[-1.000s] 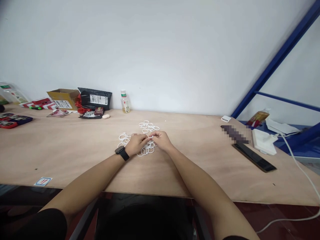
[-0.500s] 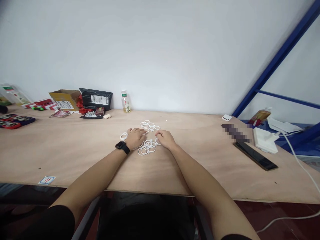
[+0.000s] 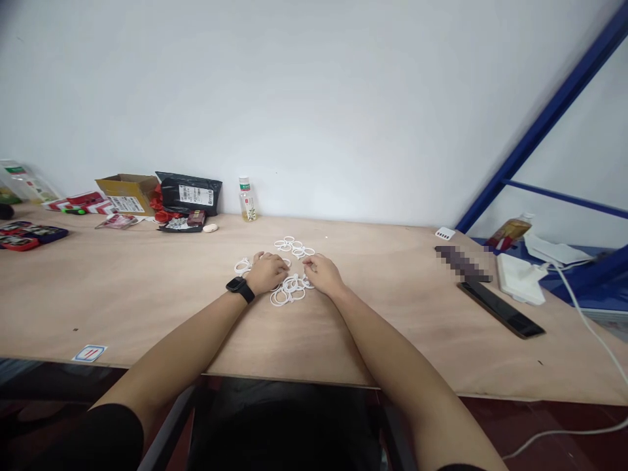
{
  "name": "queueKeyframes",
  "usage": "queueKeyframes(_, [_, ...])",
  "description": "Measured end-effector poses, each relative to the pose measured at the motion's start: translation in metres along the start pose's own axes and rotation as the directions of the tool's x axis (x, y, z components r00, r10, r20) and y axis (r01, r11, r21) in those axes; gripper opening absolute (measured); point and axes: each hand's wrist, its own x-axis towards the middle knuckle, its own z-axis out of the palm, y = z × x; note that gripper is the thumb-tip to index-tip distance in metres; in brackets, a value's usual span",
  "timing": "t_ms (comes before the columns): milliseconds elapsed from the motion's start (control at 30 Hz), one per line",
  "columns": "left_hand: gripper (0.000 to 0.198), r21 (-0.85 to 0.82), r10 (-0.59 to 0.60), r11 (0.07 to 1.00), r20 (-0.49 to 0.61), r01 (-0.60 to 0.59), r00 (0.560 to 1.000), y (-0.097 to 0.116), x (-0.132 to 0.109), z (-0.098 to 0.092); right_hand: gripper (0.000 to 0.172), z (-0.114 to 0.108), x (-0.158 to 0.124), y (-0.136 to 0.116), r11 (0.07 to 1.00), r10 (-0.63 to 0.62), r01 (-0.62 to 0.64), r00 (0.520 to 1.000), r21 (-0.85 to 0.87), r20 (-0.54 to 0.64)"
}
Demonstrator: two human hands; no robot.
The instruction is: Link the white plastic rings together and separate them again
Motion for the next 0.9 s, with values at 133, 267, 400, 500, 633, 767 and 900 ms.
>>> queueKeyframes(133, [0.019,-0.111,0.01,0.993,-0.163,-0.028,0.987,0.001,-0.003,-0.001,0.024,-0.003,-0.003,-0.007,0.996,-0.083,0.086,0.994,0.032,-0.072])
queueKeyframes(267, [0.017,-0.235,0.038,0.966,-0.281,-0.107,0.959,0.01,-0.007,-0.004,0.036,-0.003,-0.007,-0.017,0.986,-0.16,0.162,0.986,0.039,-0.053])
queueKeyframes(400, [0.02,-0.394,0.029,0.904,-0.332,-0.166,0.943,0.018,-0.011,-0.006,0.031,-0.003,-0.009,-0.024,0.981,-0.19,0.19,0.982,0.039,0.006])
queueKeyframes(500, [0.017,-0.517,-0.009,0.838,-0.329,-0.172,0.944,0.021,-0.012,-0.007,0.021,-0.003,-0.009,-0.026,0.98,-0.191,0.189,0.981,0.068,0.023])
queueKeyframes(633, [0.015,-0.565,-0.013,0.808,-0.301,-0.168,0.953,0.02,-0.013,-0.007,0.025,-0.004,-0.006,-0.018,0.98,-0.165,0.161,0.986,0.113,0.025])
queueKeyframes(767, [0.016,-0.539,0.001,0.827,-0.282,-0.159,0.959,0.02,-0.012,-0.005,0.028,-0.002,0.006,0.008,0.997,-0.047,0.046,0.999,0.068,0.011])
queueKeyframes(900, [0.017,-0.475,0.025,0.865,-0.279,-0.161,0.96,0.021,-0.012,-0.002,0.039,0.002,0.02,0.033,0.995,0.049,-0.046,0.998,-0.086,0.032])
